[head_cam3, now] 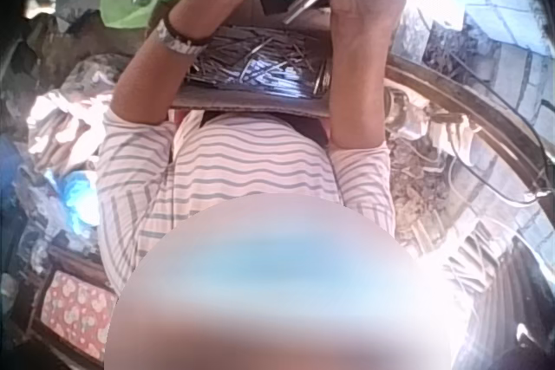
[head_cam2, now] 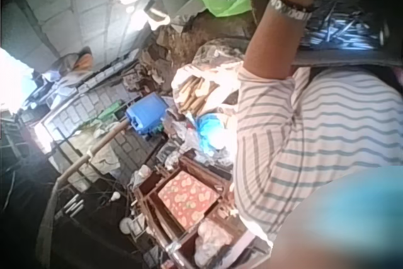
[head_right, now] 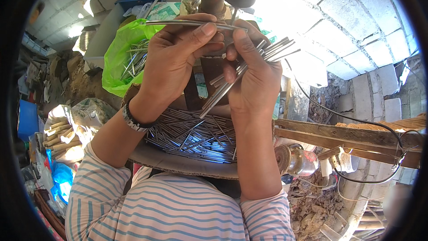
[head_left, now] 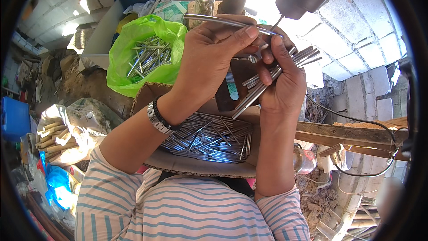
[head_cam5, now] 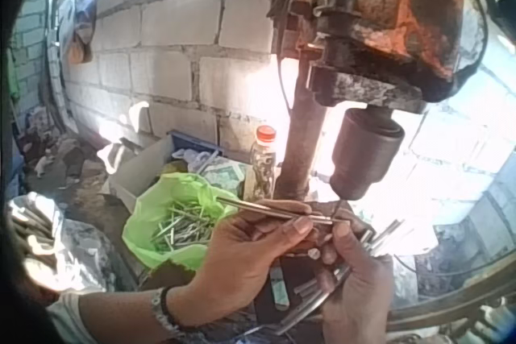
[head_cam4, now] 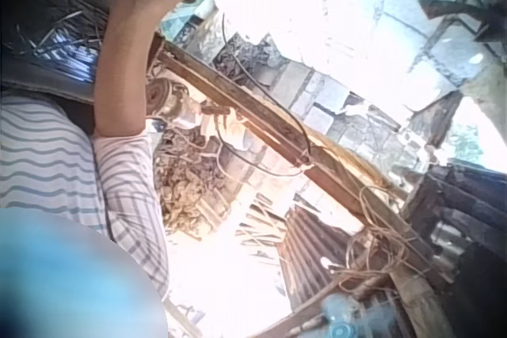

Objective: The person holds a bundle of metal rods and repeatedly rubs the ends against a rotating deburring tool to smooth them. Finished rods are placed into a green plastic bag while unfinished rods remain in a cardboard box.

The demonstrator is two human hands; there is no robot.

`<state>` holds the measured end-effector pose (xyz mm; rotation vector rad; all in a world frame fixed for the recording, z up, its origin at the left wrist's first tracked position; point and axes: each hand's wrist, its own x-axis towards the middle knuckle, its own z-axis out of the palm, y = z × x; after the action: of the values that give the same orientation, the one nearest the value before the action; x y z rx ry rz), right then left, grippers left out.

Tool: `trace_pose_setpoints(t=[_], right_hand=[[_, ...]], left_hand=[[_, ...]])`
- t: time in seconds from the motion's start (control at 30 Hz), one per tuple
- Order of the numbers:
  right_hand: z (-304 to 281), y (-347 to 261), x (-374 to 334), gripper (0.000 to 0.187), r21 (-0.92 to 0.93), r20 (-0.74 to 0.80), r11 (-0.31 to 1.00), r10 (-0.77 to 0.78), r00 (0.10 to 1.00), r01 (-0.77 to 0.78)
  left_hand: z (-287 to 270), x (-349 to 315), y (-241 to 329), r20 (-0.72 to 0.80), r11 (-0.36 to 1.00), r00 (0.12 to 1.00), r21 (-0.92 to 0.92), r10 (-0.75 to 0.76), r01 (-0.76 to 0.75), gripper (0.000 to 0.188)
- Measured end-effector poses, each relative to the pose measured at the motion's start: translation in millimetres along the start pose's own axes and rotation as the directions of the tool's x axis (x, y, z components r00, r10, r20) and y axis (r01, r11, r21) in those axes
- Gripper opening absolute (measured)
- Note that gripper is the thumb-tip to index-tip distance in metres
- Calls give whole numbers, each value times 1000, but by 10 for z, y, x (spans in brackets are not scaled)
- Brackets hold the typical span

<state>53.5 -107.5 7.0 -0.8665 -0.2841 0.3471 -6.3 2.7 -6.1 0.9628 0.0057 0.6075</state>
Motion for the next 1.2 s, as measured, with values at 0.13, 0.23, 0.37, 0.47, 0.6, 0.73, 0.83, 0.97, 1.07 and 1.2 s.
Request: trace_pose_setpoints(t=[0.13, 0.23, 0.37, 0.47, 0.6, 0.73, 0.83, 0.97, 1.07, 1.2], right_hand=[[2, 3, -3, 24, 9, 18, 1000, -5, 1000, 4], [16, -2, -9, 24, 16, -4, 1000, -19, 1000, 19], [14, -2, -8, 24, 21, -19, 1000, -17, 1000, 17], [0, 2, -3, 24, 33, -10, 999, -10, 1000, 10], [-3, -4, -5, 25, 43, -2, 999, -9, 1000, 9], [7, -11, -10, 25, 37, -2, 999, -20, 1000, 20], [4, -11, -8, 25, 55, 5, 998, -4, 1000, 3], [-4, -9, -6, 25, 45, 12, 999, -15, 1000, 15], [-6, -8, -6, 24, 34, 1, 999, -18, 1000, 18], [-4, -11, -4, 24, 27, 9, 1000, -13, 1000, 13]], left_hand=[[7, 10, 4, 7, 1000, 1000, 5, -2, 2, 24], [15, 5, 12, 25, 1000, 1000, 8, 9, -9, 25], [25, 0, 8, 8, 1000, 1000, 13, 14, -14, 25], [19, 1, 8, 17, 999, 1000, 26, 22, -22, 26], [30, 7, -1, 16, 998, 999, 27, 50, -51, 24], [48, 0, -13, -16, 998, 998, 18, 68, -68, 22], [37, -2, -6, -20, 997, 998, 46, 61, -60, 22], [35, 5, -2, -7, 997, 998, 52, 61, -61, 23], [28, 3, 11, 2, 997, 999, 63, 33, -34, 25], [47, 0, -3, -25, 998, 999, 44, 43, -42, 23]])
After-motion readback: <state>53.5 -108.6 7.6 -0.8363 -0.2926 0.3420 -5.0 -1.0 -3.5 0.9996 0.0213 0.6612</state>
